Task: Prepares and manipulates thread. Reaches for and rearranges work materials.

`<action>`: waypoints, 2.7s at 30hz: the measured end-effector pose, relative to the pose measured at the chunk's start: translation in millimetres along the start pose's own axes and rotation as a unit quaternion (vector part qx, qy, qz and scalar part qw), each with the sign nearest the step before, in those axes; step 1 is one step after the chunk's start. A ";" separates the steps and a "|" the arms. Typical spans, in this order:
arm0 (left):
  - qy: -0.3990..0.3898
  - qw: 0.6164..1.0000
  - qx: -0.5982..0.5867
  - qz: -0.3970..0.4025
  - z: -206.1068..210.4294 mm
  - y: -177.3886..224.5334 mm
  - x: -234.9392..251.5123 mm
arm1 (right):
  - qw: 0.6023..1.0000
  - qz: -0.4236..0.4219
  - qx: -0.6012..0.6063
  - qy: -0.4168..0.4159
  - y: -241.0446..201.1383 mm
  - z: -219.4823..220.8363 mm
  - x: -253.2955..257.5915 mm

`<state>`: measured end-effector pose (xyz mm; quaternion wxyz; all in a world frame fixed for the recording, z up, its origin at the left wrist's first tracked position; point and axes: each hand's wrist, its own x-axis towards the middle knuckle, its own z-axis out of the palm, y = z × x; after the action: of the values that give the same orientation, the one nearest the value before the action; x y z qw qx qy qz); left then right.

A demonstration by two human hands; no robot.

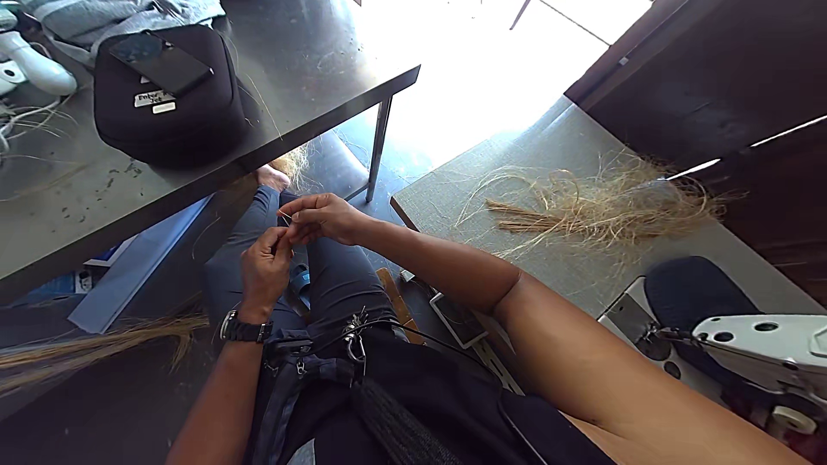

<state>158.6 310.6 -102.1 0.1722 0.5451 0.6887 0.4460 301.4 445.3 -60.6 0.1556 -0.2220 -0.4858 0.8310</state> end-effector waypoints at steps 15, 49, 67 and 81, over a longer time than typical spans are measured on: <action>-0.003 1.000 0.014 0.004 4.4 -3.0 -5.1 | 0.939 -0.083 -0.332 0.015 15.1 -2.7 1.5; 0.089 0.990 0.101 0.048 6.3 7.8 -11.6 | 0.827 -0.149 -0.542 0.019 22.0 -1.0 -0.4; 0.067 0.988 -0.135 -0.043 4.9 4.6 -12.5 | 0.799 -0.200 -0.566 0.038 26.0 6.7 -4.1; 0.093 0.968 -0.230 -0.039 1.9 1.5 -9.5 | 0.880 -0.173 -0.442 0.006 21.0 0.9 2.3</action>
<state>164.1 302.8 -104.3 0.2453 0.4196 0.6016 0.6339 298.1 435.6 -79.1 0.1857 -0.1851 -0.8321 0.4887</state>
